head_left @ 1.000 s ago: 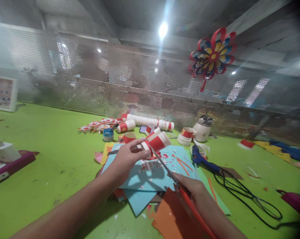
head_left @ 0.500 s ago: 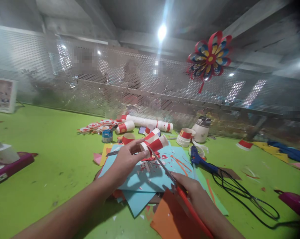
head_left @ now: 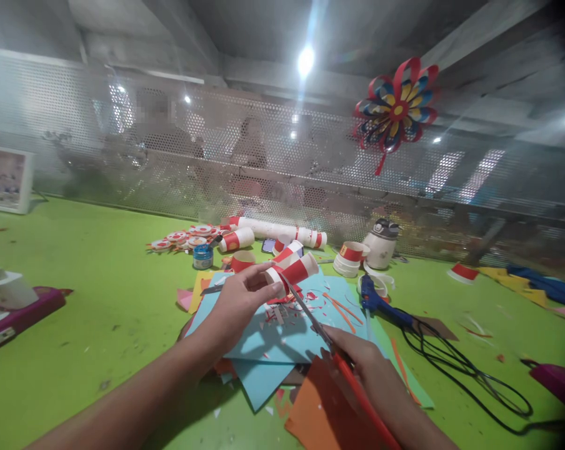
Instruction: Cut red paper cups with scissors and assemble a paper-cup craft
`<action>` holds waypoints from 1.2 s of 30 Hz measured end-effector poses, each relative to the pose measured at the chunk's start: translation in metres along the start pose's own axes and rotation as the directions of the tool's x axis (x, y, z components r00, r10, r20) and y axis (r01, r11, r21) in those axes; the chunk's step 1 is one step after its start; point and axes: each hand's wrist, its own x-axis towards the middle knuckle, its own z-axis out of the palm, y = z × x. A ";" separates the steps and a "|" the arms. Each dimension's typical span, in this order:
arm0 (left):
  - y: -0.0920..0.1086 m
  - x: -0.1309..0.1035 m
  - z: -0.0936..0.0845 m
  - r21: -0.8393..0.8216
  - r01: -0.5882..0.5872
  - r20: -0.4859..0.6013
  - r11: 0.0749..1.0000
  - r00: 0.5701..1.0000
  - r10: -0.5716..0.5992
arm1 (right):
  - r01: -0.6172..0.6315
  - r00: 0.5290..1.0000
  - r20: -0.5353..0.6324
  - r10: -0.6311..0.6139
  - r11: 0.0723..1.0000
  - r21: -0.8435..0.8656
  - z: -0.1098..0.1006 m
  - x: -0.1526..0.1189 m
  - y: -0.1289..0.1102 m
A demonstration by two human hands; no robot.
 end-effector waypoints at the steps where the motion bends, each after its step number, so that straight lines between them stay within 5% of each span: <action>1: -0.001 0.000 -0.001 0.004 -0.008 -0.005 1.000 1.000 0.008 | 0.005 1.000 0.003 -0.005 1.000 0.001 0.000 0.000 0.000; 36: -0.001 0.000 -0.002 0.067 0.005 -0.034 0.998 0.999 -0.002 | -0.016 1.000 -0.005 0.016 0.999 -0.031 0.001 0.001 -0.005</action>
